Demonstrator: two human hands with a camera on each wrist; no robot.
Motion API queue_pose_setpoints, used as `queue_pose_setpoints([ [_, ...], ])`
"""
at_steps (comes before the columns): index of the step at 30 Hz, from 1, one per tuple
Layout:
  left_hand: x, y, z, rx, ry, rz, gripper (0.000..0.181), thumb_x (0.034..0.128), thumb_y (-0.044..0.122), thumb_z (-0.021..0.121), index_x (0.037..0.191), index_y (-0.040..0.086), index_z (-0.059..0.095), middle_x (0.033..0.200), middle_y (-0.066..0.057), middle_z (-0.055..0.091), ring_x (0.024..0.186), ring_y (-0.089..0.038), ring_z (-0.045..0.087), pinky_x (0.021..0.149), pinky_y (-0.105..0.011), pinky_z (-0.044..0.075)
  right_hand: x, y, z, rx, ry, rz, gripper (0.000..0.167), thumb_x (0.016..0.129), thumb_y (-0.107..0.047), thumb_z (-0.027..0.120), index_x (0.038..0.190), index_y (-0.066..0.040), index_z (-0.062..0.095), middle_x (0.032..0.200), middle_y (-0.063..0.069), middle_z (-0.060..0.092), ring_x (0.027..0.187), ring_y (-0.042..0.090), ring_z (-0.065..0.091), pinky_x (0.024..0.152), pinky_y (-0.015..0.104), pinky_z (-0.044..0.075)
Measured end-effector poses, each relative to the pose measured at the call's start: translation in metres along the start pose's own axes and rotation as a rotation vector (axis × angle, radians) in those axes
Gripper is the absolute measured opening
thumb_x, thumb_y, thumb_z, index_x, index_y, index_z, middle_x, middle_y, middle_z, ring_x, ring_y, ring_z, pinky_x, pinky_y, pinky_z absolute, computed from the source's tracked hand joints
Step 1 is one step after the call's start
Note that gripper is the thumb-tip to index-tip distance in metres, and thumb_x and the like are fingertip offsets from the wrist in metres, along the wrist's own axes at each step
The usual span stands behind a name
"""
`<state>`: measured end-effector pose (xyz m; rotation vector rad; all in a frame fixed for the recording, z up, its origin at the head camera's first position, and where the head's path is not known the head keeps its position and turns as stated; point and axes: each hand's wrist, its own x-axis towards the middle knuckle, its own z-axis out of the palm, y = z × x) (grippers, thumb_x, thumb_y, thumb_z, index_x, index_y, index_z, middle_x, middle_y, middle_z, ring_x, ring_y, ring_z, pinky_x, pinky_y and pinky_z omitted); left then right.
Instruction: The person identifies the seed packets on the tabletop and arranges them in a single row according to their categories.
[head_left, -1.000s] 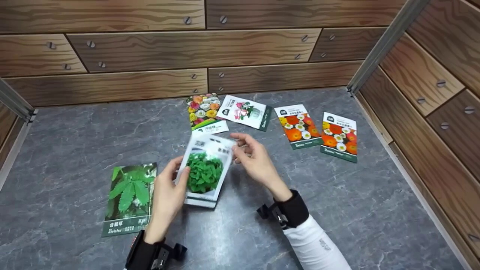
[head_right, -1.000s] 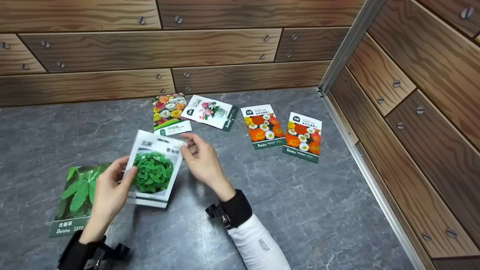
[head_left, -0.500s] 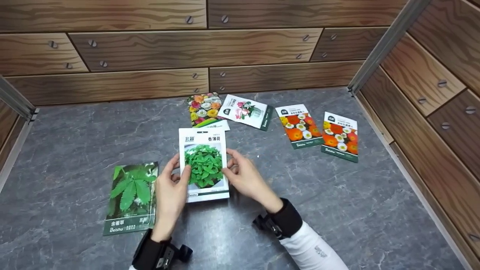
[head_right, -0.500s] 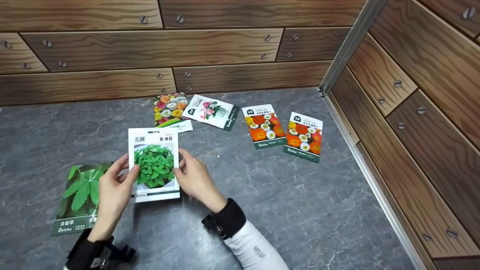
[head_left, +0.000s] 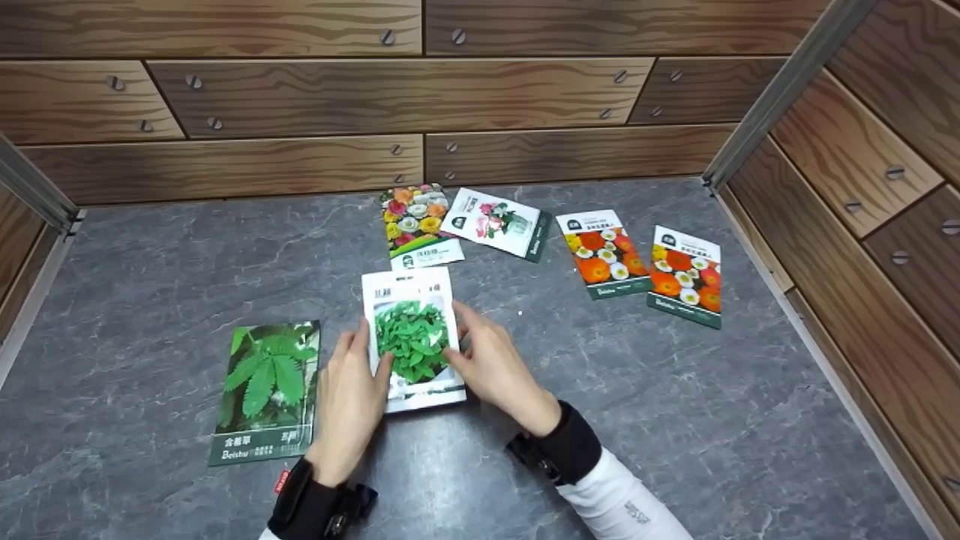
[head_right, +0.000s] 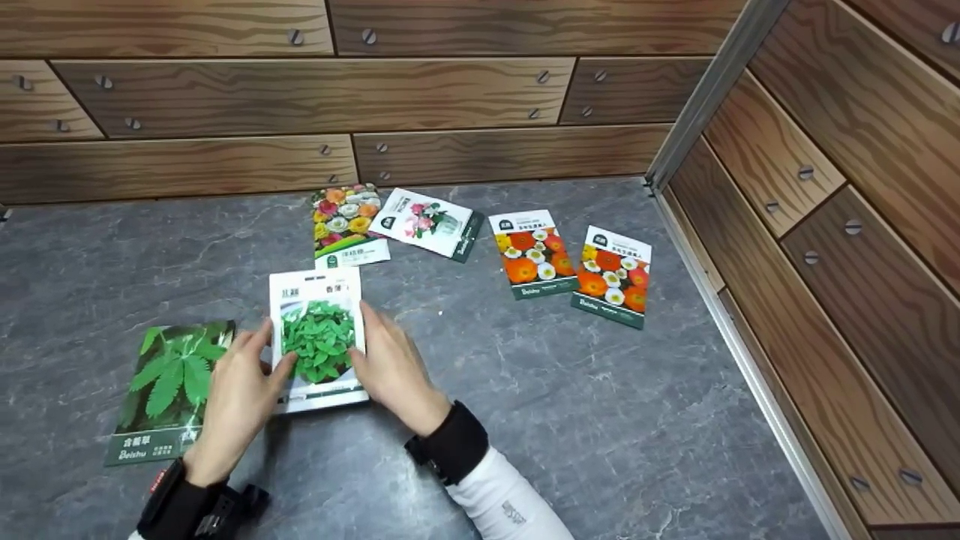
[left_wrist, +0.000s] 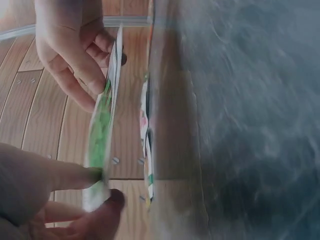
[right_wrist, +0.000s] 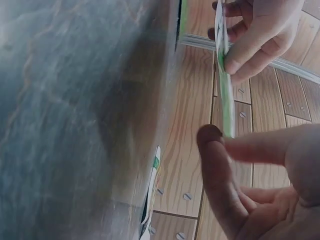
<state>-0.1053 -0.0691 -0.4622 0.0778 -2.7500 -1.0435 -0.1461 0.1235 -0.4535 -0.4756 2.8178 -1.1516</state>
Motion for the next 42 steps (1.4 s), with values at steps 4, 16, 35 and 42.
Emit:
queue_pose_setpoints([
  [4, -0.002, -0.003, -0.005, 0.079, -0.163, -0.028, 0.073, 0.0959, 0.022, 0.076, 0.151, -0.013, 0.044, 0.138, -0.039, 0.058, 0.078, -0.040, 0.072, 0.069, -0.049, 0.065, -0.004, 0.000, 0.001, -0.120, -0.134, 0.017, 0.086, 0.090, -0.026, 0.081, 0.158, 0.007, 0.039, 0.138, 0.027, 0.066, 0.118, 0.043, 0.069, 0.101, 0.054, 0.059],
  [16, -0.006, -0.004, 0.003, 0.275, -0.294, -0.023, 0.089, 0.0861, 0.030, 0.087, 0.149, -0.015, 0.043, 0.145, -0.040, 0.053, 0.083, -0.041, 0.071, 0.066, -0.049, 0.063, -0.010, 0.002, 0.011, -0.396, -0.317, 0.033, 0.099, 0.088, -0.040, 0.084, 0.159, 0.008, 0.035, 0.157, 0.027, 0.051, 0.130, 0.043, 0.064, 0.105, 0.051, 0.059],
  [35, -0.013, -0.003, 0.002, 0.363, -0.416, 0.209, 0.091, 0.0829, 0.044, 0.086, 0.147, -0.010, 0.052, 0.160, -0.034, 0.043, 0.147, -0.053, 0.046, 0.112, -0.066, 0.050, -0.009, 0.006, -0.004, -0.483, -0.485, -0.133, 0.086, 0.092, -0.041, 0.082, 0.161, -0.009, 0.042, 0.173, 0.015, 0.033, 0.158, 0.033, 0.040, 0.125, 0.047, 0.045],
  [42, -0.016, -0.005, -0.004, 0.402, -0.441, 0.193, 0.092, 0.0830, 0.045, 0.086, 0.147, -0.011, 0.051, 0.160, -0.035, 0.043, 0.148, -0.053, 0.046, 0.113, -0.068, 0.049, -0.013, 0.002, 0.003, -0.507, -0.472, -0.182, 0.085, 0.093, -0.042, 0.080, 0.161, -0.007, 0.042, 0.172, 0.016, 0.034, 0.158, 0.031, 0.041, 0.124, 0.045, 0.046],
])
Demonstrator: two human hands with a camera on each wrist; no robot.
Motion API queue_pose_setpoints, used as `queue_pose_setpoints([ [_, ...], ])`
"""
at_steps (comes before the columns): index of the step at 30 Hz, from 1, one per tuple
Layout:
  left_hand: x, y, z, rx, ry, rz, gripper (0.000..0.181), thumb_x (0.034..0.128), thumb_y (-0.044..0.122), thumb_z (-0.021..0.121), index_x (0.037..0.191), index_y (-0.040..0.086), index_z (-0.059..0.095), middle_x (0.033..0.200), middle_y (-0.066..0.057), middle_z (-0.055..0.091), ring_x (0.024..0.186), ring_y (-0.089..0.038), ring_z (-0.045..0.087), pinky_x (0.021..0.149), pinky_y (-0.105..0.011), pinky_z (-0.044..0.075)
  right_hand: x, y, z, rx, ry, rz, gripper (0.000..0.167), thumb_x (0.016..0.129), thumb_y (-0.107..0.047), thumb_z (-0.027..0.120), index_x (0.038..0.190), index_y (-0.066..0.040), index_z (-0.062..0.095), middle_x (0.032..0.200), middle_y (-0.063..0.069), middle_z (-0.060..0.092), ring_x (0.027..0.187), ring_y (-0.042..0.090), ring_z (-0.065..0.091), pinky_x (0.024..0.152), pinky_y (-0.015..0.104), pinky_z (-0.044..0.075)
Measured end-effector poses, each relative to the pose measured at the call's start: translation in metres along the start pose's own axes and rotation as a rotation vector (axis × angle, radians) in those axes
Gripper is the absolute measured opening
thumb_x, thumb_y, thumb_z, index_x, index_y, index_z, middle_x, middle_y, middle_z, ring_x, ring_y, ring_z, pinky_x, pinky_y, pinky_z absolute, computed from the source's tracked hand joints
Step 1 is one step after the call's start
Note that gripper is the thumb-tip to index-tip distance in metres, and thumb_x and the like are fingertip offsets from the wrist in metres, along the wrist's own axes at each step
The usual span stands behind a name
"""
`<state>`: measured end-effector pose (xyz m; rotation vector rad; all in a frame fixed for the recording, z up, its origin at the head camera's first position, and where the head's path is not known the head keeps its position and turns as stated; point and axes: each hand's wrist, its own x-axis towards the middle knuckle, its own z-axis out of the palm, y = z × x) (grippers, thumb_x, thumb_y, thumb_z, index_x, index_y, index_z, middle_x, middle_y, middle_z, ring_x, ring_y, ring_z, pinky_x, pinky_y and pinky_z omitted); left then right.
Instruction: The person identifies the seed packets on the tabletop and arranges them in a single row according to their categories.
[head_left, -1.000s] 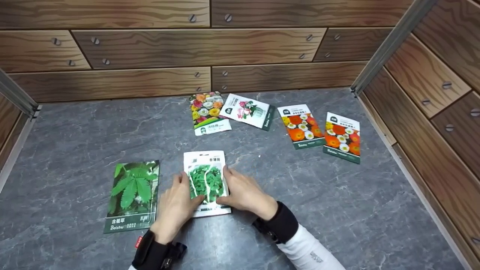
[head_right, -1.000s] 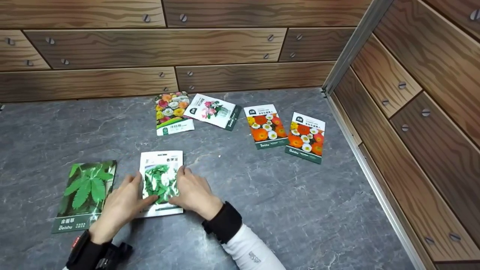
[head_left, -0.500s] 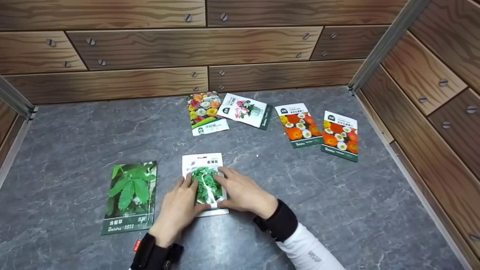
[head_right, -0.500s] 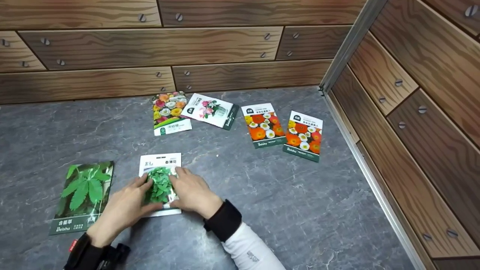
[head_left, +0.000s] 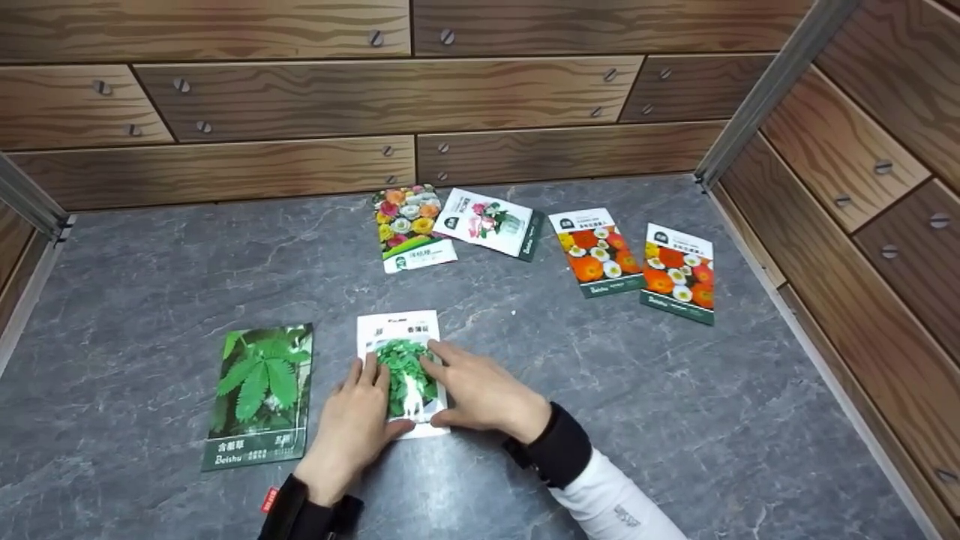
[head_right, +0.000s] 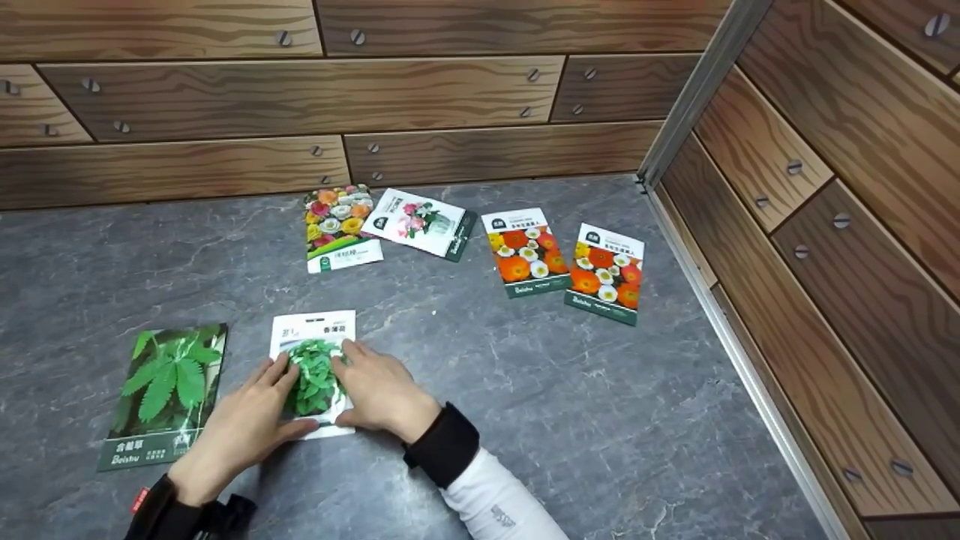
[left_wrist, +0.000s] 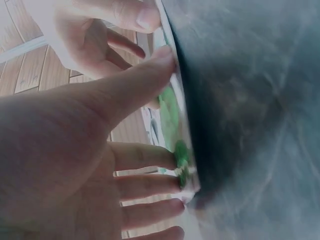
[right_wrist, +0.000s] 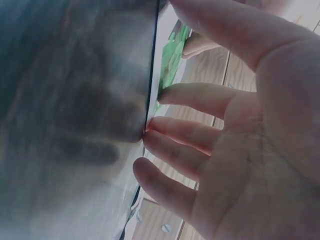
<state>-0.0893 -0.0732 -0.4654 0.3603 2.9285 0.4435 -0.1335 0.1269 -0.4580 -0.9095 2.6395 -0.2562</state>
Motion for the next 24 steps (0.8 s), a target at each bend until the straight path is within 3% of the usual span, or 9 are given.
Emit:
queue_pose_setpoints([
  [16, -0.019, -0.031, -0.001, -0.020, 0.035, -0.017, 0.092, 0.0823, 0.049, 0.086, 0.148, -0.007, 0.053, 0.160, -0.032, 0.045, 0.146, -0.051, 0.048, 0.111, -0.069, 0.049, 0.010, -0.023, 0.013, -0.039, 0.064, -0.069, 0.082, 0.092, -0.043, 0.080, 0.157, -0.004, 0.047, 0.170, 0.017, 0.037, 0.157, 0.030, 0.043, 0.126, 0.039, 0.044],
  [24, -0.021, -0.037, 0.001, -0.027, 0.046, -0.013, 0.091, 0.0836, 0.049, 0.085, 0.148, -0.007, 0.053, 0.160, -0.031, 0.046, 0.147, -0.050, 0.049, 0.115, -0.066, 0.047, 0.010, -0.025, 0.014, -0.012, 0.017, -0.071, 0.082, 0.096, -0.039, 0.076, 0.160, -0.003, 0.041, 0.174, 0.018, 0.029, 0.161, 0.030, 0.035, 0.130, 0.038, 0.038],
])
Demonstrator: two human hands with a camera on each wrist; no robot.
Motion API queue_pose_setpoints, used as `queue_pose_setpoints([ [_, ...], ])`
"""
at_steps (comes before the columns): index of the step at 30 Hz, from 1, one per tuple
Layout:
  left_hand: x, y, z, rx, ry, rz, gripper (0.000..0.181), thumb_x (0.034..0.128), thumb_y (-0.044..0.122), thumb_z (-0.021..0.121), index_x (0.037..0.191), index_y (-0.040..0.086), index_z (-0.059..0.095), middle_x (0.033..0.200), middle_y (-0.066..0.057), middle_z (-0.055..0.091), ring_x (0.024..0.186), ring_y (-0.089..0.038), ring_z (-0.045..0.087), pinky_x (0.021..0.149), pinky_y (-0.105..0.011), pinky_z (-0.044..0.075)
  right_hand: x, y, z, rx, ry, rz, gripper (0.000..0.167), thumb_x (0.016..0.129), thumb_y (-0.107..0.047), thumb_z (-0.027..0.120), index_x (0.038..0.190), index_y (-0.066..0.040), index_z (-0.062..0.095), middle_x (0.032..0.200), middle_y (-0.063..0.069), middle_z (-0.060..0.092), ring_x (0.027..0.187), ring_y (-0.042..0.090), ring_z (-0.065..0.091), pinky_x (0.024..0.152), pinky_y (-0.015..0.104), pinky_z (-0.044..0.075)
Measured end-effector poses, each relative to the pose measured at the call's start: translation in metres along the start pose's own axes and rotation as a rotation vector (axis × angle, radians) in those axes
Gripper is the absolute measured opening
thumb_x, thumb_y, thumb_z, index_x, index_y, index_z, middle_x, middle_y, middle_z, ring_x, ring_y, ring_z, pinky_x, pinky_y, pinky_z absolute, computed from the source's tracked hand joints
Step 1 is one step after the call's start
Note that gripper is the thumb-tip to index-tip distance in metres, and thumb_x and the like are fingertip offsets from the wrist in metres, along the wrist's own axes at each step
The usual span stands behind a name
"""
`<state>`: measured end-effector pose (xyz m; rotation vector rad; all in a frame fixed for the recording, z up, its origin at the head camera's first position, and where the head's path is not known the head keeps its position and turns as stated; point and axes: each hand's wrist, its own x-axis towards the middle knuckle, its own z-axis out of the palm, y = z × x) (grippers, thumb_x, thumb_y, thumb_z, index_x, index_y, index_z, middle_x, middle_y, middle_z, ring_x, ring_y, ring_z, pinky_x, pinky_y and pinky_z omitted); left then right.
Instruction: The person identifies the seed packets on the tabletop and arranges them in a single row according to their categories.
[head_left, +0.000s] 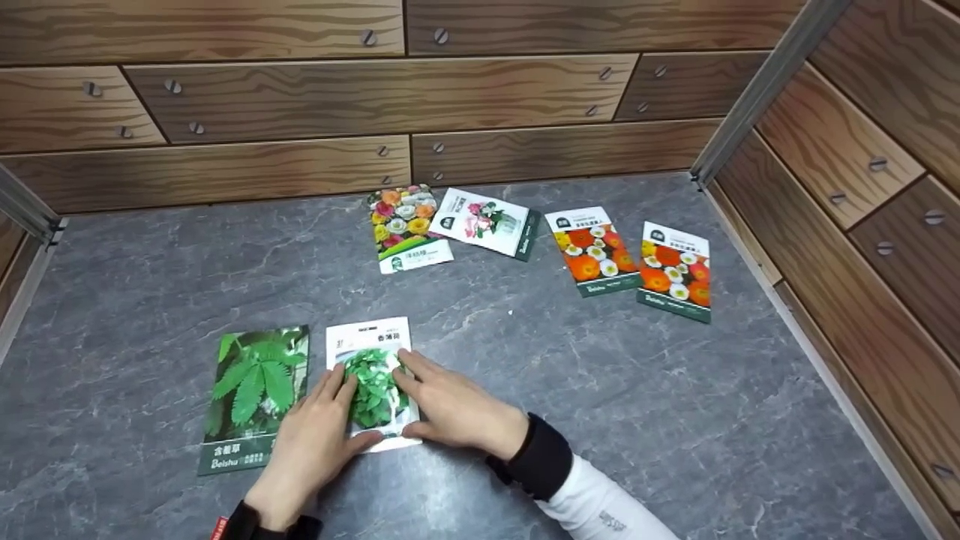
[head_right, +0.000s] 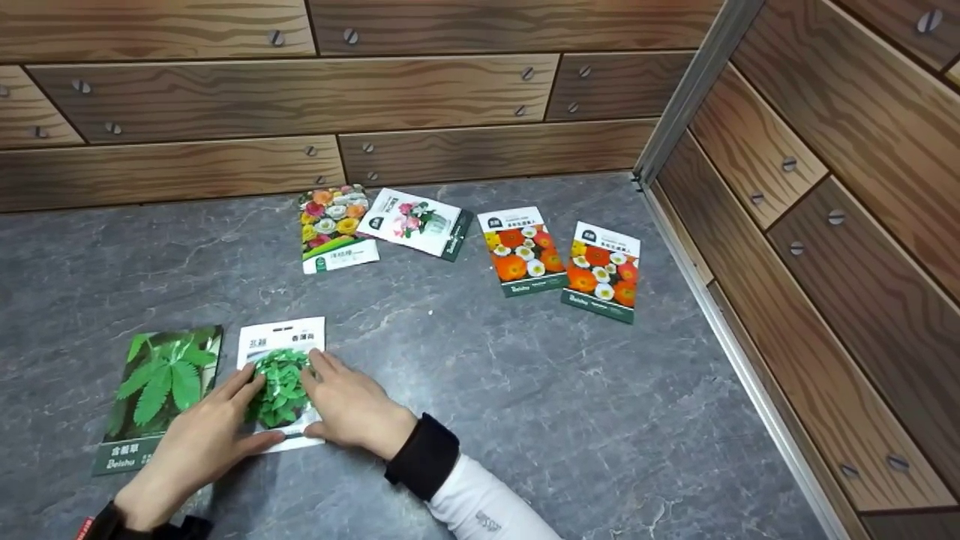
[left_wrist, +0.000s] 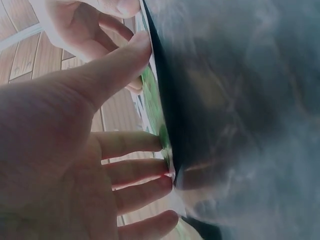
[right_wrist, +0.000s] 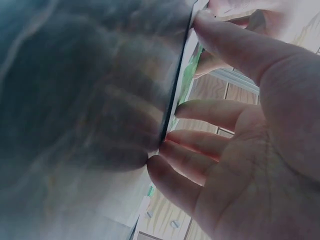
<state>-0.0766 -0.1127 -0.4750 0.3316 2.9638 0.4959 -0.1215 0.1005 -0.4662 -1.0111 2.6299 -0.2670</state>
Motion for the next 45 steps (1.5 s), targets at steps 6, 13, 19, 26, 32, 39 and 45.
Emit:
queue_pose_setpoints([
  [6, -0.002, 0.000, 0.000, -0.002, -0.010, -0.009, 0.091, 0.0836, 0.050, 0.084, 0.150, -0.004, 0.053, 0.162, -0.029, 0.044, 0.148, -0.049, 0.048, 0.115, -0.066, 0.047, -0.002, 0.000, -0.001, 0.025, -0.038, 0.011, 0.084, 0.098, -0.042, 0.074, 0.162, -0.004, 0.037, 0.176, 0.016, 0.025, 0.163, 0.028, 0.031, 0.131, 0.038, 0.037],
  [13, -0.001, -0.003, -0.003, 0.015, -0.023, -0.015, 0.092, 0.0836, 0.050, 0.083, 0.151, -0.004, 0.051, 0.163, -0.030, 0.042, 0.149, -0.050, 0.046, 0.115, -0.069, 0.046, -0.003, -0.002, 0.001, 0.008, 0.002, 0.018, 0.085, 0.096, -0.044, 0.075, 0.162, -0.004, 0.038, 0.174, 0.016, 0.030, 0.162, 0.028, 0.034, 0.130, 0.038, 0.038],
  [19, 0.000, -0.008, -0.005, -0.001, -0.036, -0.019, 0.093, 0.0847, 0.048, 0.083, 0.151, -0.006, 0.049, 0.163, -0.032, 0.041, 0.150, -0.051, 0.044, 0.118, -0.068, 0.043, -0.001, -0.004, 0.003, -0.064, 0.038, 0.011, 0.079, 0.097, -0.045, 0.074, 0.158, -0.002, 0.045, 0.170, 0.017, 0.037, 0.159, 0.028, 0.040, 0.129, 0.037, 0.040],
  [26, -0.003, -0.015, -0.007, -0.015, -0.034, 0.001, 0.092, 0.0842, 0.048, 0.084, 0.151, -0.005, 0.050, 0.164, -0.030, 0.041, 0.149, -0.051, 0.045, 0.117, -0.069, 0.043, -0.002, -0.008, 0.004, -0.068, -0.002, 0.009, 0.080, 0.098, -0.048, 0.071, 0.160, -0.004, 0.043, 0.172, 0.016, 0.035, 0.161, 0.028, 0.036, 0.130, 0.038, 0.039],
  [32, -0.004, -0.015, -0.008, -0.005, -0.043, 0.008, 0.091, 0.0841, 0.046, 0.084, 0.151, -0.005, 0.050, 0.163, -0.030, 0.042, 0.148, -0.051, 0.046, 0.116, -0.070, 0.044, -0.002, -0.008, 0.005, -0.073, -0.007, 0.007, 0.081, 0.098, -0.049, 0.070, 0.160, -0.005, 0.042, 0.172, 0.016, 0.034, 0.161, 0.028, 0.035, 0.130, 0.038, 0.038],
  [39, -0.005, -0.014, -0.009, 0.010, -0.050, 0.003, 0.091, 0.0842, 0.046, 0.084, 0.151, -0.005, 0.051, 0.163, -0.030, 0.042, 0.148, -0.052, 0.046, 0.116, -0.070, 0.044, -0.001, -0.008, 0.004, -0.059, -0.021, 0.012, 0.081, 0.098, -0.049, 0.070, 0.161, -0.007, 0.041, 0.173, 0.015, 0.033, 0.162, 0.028, 0.034, 0.130, 0.039, 0.038],
  [45, -0.003, -0.013, -0.012, -0.015, -0.038, 0.016, 0.089, 0.0854, 0.046, 0.084, 0.151, -0.004, 0.051, 0.163, -0.030, 0.041, 0.149, -0.051, 0.044, 0.118, -0.070, 0.042, -0.002, -0.006, 0.000, -0.001, -0.018, 0.029, 0.081, 0.100, -0.050, 0.068, 0.163, -0.009, 0.038, 0.174, 0.015, 0.030, 0.160, 0.029, 0.037, 0.128, 0.042, 0.042],
])
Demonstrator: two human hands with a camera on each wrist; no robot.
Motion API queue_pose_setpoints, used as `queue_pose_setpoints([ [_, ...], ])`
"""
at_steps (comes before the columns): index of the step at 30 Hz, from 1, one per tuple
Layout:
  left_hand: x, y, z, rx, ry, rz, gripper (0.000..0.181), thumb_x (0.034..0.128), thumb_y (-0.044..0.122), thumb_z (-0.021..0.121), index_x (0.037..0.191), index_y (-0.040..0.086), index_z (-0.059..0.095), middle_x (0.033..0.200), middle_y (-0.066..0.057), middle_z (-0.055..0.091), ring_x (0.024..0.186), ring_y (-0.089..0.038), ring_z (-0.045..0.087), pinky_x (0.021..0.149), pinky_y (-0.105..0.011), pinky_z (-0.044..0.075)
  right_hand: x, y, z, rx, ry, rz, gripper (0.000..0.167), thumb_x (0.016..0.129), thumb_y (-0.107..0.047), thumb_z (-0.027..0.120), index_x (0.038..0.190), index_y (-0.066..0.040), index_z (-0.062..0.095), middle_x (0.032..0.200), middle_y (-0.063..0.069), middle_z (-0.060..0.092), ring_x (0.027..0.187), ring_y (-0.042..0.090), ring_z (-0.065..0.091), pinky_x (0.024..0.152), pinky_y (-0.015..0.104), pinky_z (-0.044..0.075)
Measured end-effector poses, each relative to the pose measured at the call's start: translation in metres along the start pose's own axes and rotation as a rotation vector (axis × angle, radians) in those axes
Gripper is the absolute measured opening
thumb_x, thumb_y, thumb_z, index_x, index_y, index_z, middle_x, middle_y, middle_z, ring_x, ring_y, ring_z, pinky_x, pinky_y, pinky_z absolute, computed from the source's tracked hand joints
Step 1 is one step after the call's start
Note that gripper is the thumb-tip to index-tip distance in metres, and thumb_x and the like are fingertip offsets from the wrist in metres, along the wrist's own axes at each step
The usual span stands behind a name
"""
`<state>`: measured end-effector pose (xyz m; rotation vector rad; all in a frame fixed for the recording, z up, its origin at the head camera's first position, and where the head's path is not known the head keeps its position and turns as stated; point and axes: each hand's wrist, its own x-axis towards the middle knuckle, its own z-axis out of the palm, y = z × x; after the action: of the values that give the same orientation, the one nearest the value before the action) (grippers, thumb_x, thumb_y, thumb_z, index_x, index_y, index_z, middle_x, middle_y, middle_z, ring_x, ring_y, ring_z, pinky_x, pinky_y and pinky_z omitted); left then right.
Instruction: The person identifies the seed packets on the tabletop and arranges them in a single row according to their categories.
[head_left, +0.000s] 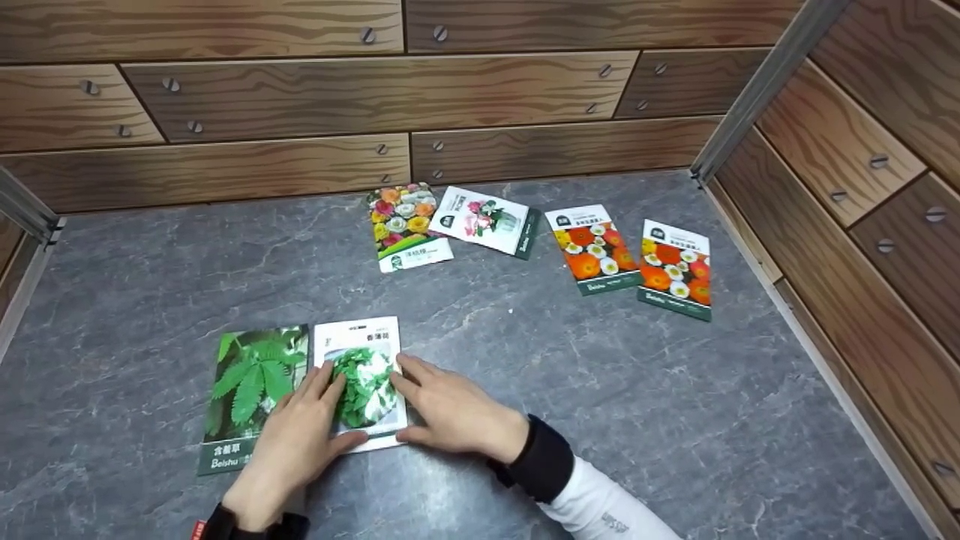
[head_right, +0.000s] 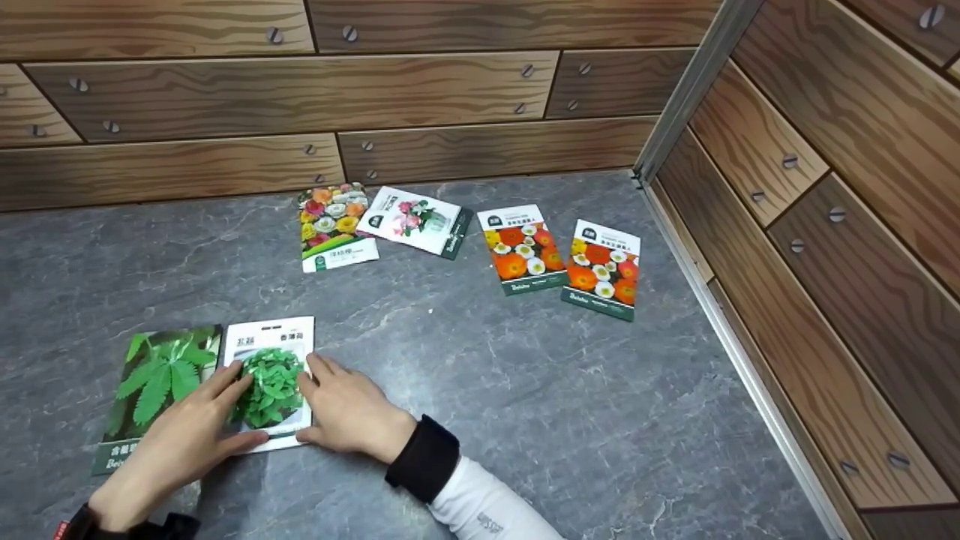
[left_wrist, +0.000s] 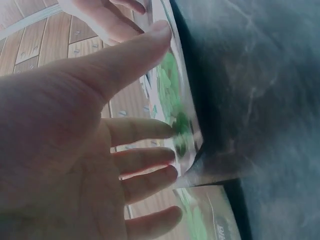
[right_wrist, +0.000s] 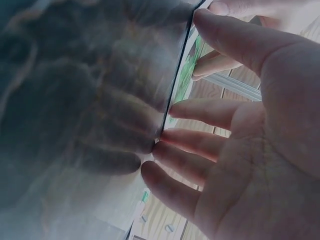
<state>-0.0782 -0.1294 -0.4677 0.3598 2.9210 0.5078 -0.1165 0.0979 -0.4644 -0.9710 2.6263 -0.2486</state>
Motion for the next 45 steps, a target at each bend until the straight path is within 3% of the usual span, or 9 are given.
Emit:
queue_pose_setpoints([
  [5, 0.002, 0.002, -0.003, -0.055, 0.078, 0.023, 0.080, 0.0902, 0.041, 0.081, 0.151, -0.002, 0.052, 0.162, -0.030, 0.044, 0.149, -0.051, 0.045, 0.120, -0.067, 0.041, -0.001, 0.007, -0.007, 0.050, 0.045, 0.016, 0.076, 0.103, -0.048, 0.064, 0.162, -0.007, 0.039, 0.174, 0.015, 0.031, 0.157, 0.032, 0.041, 0.125, 0.046, 0.045],
  [11, 0.007, 0.009, -0.004, -0.116, 0.215, 0.042, 0.068, 0.0948, 0.032, 0.078, 0.149, -0.001, 0.055, 0.158, -0.028, 0.050, 0.141, -0.050, 0.054, 0.115, -0.064, 0.048, -0.002, 0.024, -0.020, 0.116, 0.087, 0.070, 0.070, 0.104, -0.044, 0.061, 0.161, -0.008, 0.041, 0.173, 0.017, 0.030, 0.160, 0.033, 0.037, 0.129, 0.050, 0.038],
  [17, 0.023, 0.018, -0.013, -0.218, 0.306, 0.001, 0.061, 0.0990, 0.029, 0.073, 0.149, 0.000, 0.055, 0.156, -0.027, 0.053, 0.138, -0.051, 0.057, 0.110, -0.065, 0.052, 0.013, 0.052, -0.040, 0.180, 0.098, 0.143, 0.069, 0.104, -0.041, 0.062, 0.161, -0.008, 0.040, 0.175, 0.016, 0.025, 0.162, 0.035, 0.031, 0.134, 0.049, 0.028],
  [24, 0.054, 0.021, -0.027, -0.260, 0.259, -0.027, 0.062, 0.1026, 0.029, 0.068, 0.153, -0.001, 0.049, 0.160, -0.028, 0.048, 0.142, -0.051, 0.053, 0.113, -0.064, 0.050, 0.050, 0.088, -0.058, 0.146, 0.076, 0.199, 0.071, 0.106, -0.039, 0.061, 0.163, -0.007, 0.035, 0.177, 0.017, 0.020, 0.164, 0.035, 0.025, 0.135, 0.052, 0.024],
  [32, 0.094, 0.015, -0.028, -0.291, 0.178, -0.063, 0.058, 0.1056, 0.028, 0.062, 0.153, -0.002, 0.049, 0.158, -0.029, 0.049, 0.139, -0.050, 0.056, 0.113, -0.063, 0.051, 0.090, 0.111, -0.060, 0.120, 0.065, 0.216, 0.070, 0.108, -0.032, 0.056, 0.166, -0.005, 0.027, 0.176, 0.023, 0.019, 0.164, 0.038, 0.023, 0.137, 0.047, 0.021],
  [38, 0.113, 0.010, -0.026, -0.319, 0.160, -0.079, 0.056, 0.1082, 0.028, 0.058, 0.154, -0.003, 0.047, 0.159, -0.030, 0.048, 0.141, -0.049, 0.053, 0.117, -0.063, 0.046, 0.100, 0.109, -0.056, 0.035, 0.054, 0.221, 0.064, 0.110, -0.032, 0.051, 0.165, -0.005, 0.031, 0.175, 0.022, 0.022, 0.164, 0.037, 0.025, 0.136, 0.046, 0.024],
  [45, 0.123, 0.009, -0.024, -0.329, 0.172, -0.114, 0.056, 0.1084, 0.025, 0.057, 0.154, -0.005, 0.046, 0.158, -0.032, 0.047, 0.143, -0.049, 0.051, 0.120, -0.062, 0.044, 0.098, 0.092, -0.053, -0.007, 0.113, 0.155, 0.054, 0.109, -0.029, 0.055, 0.155, -0.004, 0.049, 0.168, 0.021, 0.040, 0.155, 0.038, 0.044, 0.130, 0.048, 0.038],
])
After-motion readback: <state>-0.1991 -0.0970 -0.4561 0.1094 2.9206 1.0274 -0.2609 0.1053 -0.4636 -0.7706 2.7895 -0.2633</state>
